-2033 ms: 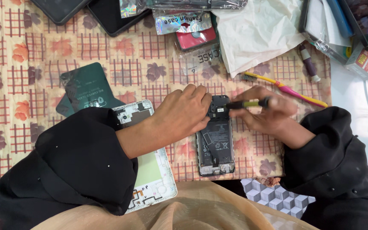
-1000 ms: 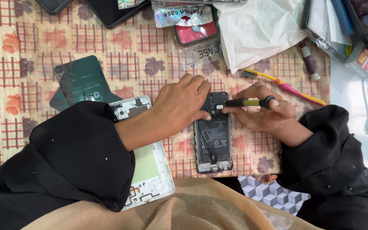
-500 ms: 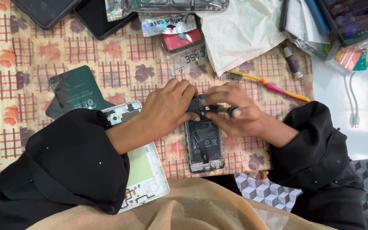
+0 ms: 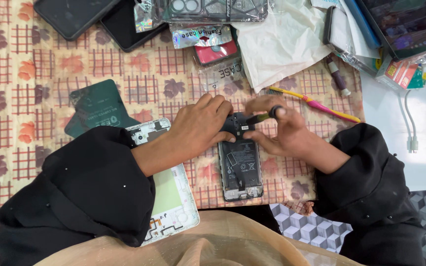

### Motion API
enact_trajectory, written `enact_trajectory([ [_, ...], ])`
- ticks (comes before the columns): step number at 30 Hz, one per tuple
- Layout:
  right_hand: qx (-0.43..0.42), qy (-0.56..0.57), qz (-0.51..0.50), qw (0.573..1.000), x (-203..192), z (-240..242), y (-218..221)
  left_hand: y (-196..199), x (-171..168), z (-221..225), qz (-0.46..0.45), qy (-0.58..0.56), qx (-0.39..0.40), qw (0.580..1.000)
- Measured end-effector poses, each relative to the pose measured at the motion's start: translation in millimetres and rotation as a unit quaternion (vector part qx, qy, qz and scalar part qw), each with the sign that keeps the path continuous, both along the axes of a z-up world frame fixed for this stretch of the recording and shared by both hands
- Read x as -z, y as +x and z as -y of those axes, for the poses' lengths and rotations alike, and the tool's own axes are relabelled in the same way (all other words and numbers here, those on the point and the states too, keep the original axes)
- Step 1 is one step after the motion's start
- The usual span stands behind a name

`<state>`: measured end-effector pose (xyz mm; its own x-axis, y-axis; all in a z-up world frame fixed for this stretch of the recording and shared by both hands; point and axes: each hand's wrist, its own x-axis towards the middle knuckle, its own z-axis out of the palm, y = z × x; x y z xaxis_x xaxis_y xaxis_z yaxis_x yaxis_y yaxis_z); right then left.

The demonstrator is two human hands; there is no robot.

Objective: The person disassembles a smartphone by removing screws and internal components. They use a screwdriver to remove screws from a metal plate and a toothbrush to clean the interior. The motherboard and other parts are removed and placed on the table.

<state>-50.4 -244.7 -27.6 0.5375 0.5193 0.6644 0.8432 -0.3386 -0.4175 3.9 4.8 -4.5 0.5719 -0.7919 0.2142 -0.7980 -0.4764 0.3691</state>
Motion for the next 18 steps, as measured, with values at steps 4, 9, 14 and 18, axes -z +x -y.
enact_trajectory([
  [4,-0.066,0.009,-0.122,0.990,-1.6,2.9,-0.5,0.0,-3.0,1.6,0.003,0.016,-0.004,1.000],
  [9,0.012,-0.013,-0.032,0.999,3.2,9.1,0.4,-1.6,0.7,3.6,0.037,0.037,0.000,0.999],
  [14,-0.038,-0.011,-0.086,0.996,-9.5,9.3,5.1,-5.1,3.1,5.3,0.099,0.055,0.016,0.993],
  [18,-0.067,-0.051,-0.037,0.996,-23.6,5.0,-1.5,-7.8,6.9,3.1,0.146,0.067,0.036,0.986],
])
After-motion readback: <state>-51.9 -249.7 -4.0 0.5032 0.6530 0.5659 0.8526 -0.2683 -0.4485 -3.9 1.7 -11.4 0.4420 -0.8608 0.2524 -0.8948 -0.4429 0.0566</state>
